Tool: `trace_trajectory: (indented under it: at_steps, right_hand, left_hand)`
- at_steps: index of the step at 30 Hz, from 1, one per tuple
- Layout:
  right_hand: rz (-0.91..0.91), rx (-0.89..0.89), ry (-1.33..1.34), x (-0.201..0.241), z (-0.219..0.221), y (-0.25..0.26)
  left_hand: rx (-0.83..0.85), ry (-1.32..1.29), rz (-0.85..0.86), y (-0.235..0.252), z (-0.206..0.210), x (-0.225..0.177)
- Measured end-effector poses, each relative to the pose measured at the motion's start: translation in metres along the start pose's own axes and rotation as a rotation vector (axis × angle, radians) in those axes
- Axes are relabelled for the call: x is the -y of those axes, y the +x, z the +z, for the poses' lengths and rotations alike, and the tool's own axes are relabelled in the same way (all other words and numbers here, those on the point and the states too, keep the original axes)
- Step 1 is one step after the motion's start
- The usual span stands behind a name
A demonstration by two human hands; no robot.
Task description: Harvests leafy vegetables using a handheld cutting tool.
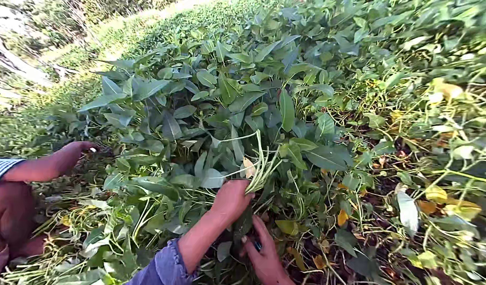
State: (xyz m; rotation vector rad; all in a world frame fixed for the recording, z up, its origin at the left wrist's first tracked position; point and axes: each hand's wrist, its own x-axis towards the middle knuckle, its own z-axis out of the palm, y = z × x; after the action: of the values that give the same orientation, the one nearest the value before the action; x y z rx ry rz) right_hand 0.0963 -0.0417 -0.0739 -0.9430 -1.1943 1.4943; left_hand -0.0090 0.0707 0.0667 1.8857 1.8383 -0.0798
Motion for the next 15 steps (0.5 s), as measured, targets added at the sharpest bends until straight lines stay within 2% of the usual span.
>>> trace_trajectory:
  at_steps: [2,5,7,9,10,12,15]
  right_hand:
    - [-0.13,-0.037,-0.09,-0.005,0.002,-0.011]
    - [-0.187,-0.042,-0.174,-0.005,0.003,-0.016]
    - [-0.202,0.018,-0.171,-0.003,-0.004,-0.015]
    - [-0.217,-0.003,-0.129,0.001,-0.016,-0.008]
    - [-0.192,-0.086,-0.11,0.002,-0.023,-0.002]
    - [-0.015,-0.311,-0.18,0.007,-0.04,0.017]
    - [0.367,-0.391,-0.273,0.032,-0.076,0.057]
  left_hand:
    - [0.202,-0.047,0.012,0.014,0.008,-0.001]
    - [0.451,-0.053,0.009,0.026,0.016,-0.007]
    - [0.512,-0.018,-0.003,0.029,0.016,-0.012]
    - [0.483,-0.045,-0.009,0.034,0.009,-0.01]
    - [0.452,-0.067,-0.01,0.037,0.002,-0.009]
    - [0.407,-0.066,-0.003,0.043,-0.017,-0.01]
    - [0.435,0.007,-0.009,0.054,-0.037,-0.02]
